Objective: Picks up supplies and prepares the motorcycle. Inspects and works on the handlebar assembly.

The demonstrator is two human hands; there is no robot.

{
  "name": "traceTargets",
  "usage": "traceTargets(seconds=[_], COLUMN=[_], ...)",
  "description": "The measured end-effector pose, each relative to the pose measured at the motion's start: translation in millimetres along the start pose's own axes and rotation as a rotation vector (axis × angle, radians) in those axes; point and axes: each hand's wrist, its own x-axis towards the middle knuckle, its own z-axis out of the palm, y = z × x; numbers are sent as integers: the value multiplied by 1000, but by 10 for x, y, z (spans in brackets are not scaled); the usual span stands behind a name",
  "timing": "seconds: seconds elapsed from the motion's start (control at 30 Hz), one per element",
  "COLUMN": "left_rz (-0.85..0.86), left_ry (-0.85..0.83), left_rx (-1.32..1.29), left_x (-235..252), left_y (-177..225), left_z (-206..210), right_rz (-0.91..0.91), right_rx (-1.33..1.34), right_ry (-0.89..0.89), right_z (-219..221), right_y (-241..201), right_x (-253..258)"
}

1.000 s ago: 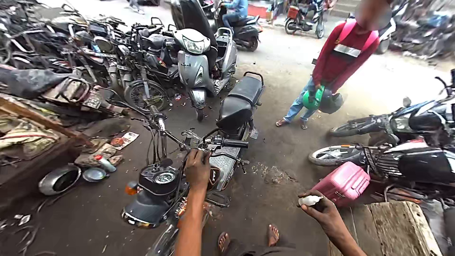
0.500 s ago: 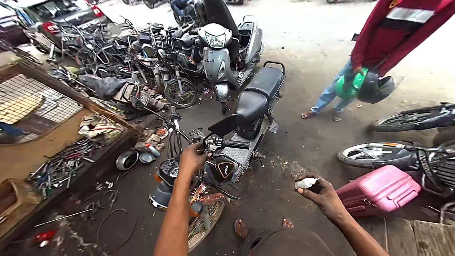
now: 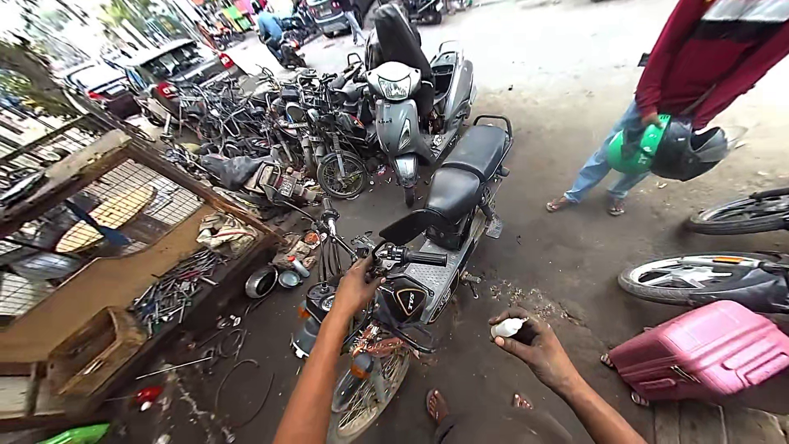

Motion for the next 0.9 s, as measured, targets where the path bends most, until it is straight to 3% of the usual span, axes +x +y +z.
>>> traceTargets(seconds=[0.13,0.37,0.5,0.63,0.77,0.9], left_rz=[-17,59,85,5,-37,-100], left_ry=[-35,178,203,123,-21,52], left_rx=[-34,28,85,128,2,-5], left_x=[7,-41,8,-40,-29,31], left_y=[-15,20,-32,-3,-45,11], left_z=[-89,29,68,42,-47,-60], right_rz=[17,33,15,-17,-22,-5], right_rx=[-14,-19,-13,2,14,-4], right_ry=[21,41,34,-9,-58,-83], right_z=[-18,10,24,55,88,89], right_y=[41,58,49,59,86,76], right_x=[-48,-83,-80,-68,-106,-151])
